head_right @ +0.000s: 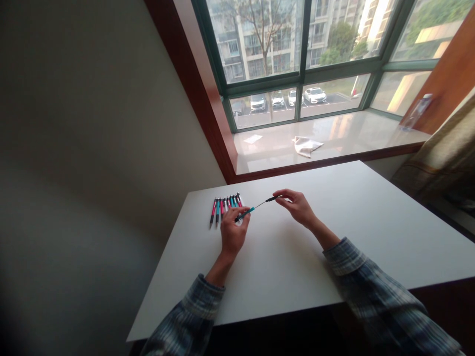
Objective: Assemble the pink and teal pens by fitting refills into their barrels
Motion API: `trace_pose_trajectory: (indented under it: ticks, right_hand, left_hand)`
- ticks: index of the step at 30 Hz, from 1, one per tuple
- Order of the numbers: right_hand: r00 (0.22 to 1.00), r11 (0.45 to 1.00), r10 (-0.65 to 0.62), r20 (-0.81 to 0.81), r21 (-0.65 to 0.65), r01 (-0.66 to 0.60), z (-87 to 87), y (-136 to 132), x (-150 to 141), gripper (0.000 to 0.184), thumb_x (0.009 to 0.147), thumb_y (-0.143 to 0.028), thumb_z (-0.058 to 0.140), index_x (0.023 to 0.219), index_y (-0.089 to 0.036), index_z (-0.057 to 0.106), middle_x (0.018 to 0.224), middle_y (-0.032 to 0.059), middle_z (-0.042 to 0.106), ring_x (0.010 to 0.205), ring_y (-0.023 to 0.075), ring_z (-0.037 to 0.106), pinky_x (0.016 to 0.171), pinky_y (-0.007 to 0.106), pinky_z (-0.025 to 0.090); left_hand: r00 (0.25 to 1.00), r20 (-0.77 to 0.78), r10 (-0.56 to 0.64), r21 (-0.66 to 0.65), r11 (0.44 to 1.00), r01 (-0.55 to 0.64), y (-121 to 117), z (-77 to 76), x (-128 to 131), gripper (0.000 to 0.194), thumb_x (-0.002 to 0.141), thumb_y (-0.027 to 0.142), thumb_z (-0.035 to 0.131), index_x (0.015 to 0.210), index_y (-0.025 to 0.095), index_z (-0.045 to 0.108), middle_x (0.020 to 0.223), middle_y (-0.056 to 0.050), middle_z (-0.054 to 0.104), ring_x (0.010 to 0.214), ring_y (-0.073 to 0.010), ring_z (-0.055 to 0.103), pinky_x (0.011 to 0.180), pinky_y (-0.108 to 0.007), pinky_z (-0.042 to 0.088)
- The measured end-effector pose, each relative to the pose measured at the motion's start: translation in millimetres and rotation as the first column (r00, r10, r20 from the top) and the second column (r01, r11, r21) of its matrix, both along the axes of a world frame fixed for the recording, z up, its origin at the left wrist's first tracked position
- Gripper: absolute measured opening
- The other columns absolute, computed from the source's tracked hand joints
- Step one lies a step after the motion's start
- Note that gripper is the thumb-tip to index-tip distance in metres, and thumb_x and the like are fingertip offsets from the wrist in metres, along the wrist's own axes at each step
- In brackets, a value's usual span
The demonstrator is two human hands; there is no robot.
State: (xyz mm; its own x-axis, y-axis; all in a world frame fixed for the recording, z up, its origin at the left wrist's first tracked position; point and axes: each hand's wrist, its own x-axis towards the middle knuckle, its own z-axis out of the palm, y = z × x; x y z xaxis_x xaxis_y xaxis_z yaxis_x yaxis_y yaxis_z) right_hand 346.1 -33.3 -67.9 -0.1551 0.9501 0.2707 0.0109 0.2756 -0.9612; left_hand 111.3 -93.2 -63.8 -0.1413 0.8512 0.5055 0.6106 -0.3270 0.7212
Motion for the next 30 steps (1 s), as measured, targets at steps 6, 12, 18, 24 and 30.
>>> trace_pose_trajectory:
  ticks: [6,12,18,24,30]
  right_hand:
    - [0.996,0.997,0.083,0.012,-0.007,-0.083,2.5,-4.6,-4.4,0.032,0.081,-0.049,0.081,0.104,-0.026,0.08,0.106,0.008,0.078,0.096,0.027,0.07,0.087,0.042,0.055]
    - [0.992,0.991,0.128,-0.017,-0.045,-0.129,0.2,-9.6,-12.0,0.033,0.078,-0.047,0.084,0.102,-0.024,0.079,0.097,0.007,0.078,0.091,0.0257,0.072,0.086,0.042,0.057]
    - [0.979,0.997,0.068,0.192,0.025,-0.074,0.7,-11.0,-11.0,0.03,0.085,-0.052,0.076,0.09,-0.023,0.079,0.075,0.004,0.074,0.066,0.0198,0.064,0.062,0.034,0.049]
    - [0.966,0.991,0.102,0.236,0.056,-0.118,4.7,-13.9,-9.6,0.034,0.09,-0.053,0.071,0.108,-0.023,0.072,0.079,0.0031,0.073,0.071,0.0198,0.066,0.065,0.032,0.052]
    - [0.942,0.991,0.09,0.324,0.062,-0.116,3.3,-16.5,-11.4,0.031,0.093,-0.051,0.066,0.097,-0.021,0.07,0.076,0.003,0.072,0.068,0.018,0.066,0.066,0.031,0.054]
  left_hand:
    - [0.999,-0.039,-0.02,-0.004,1.0,0.019,-0.7,0.8,1.0,0.016,0.089,0.018,0.069,0.1,0.026,0.079,0.098,-0.006,0.073,0.099,-0.0254,0.063,0.091,-0.039,0.047]
    - [0.994,-0.063,-0.087,-0.014,0.996,0.087,-2.1,0.7,4.7,0.016,0.088,0.018,0.071,0.1,0.026,0.078,0.099,-0.005,0.074,0.099,-0.025,0.063,0.092,-0.039,0.046]
    - [0.993,-0.068,-0.099,-0.015,0.995,0.098,-1.4,-0.4,3.7,0.016,0.089,0.017,0.073,0.1,0.027,0.078,0.099,-0.004,0.074,0.098,-0.0247,0.063,0.092,-0.04,0.046]
    - [0.991,-0.094,-0.09,-0.017,0.996,0.089,-0.4,-1.0,3.7,0.018,0.087,0.015,0.075,0.1,0.027,0.078,0.099,-0.003,0.075,0.099,-0.0242,0.063,0.092,-0.039,0.047]
    - [0.992,-0.093,-0.087,-0.016,0.996,0.086,-1.2,-0.1,4.3,0.019,0.086,0.013,0.076,0.099,0.028,0.078,0.098,-0.001,0.074,0.098,-0.0225,0.063,0.091,-0.038,0.049]
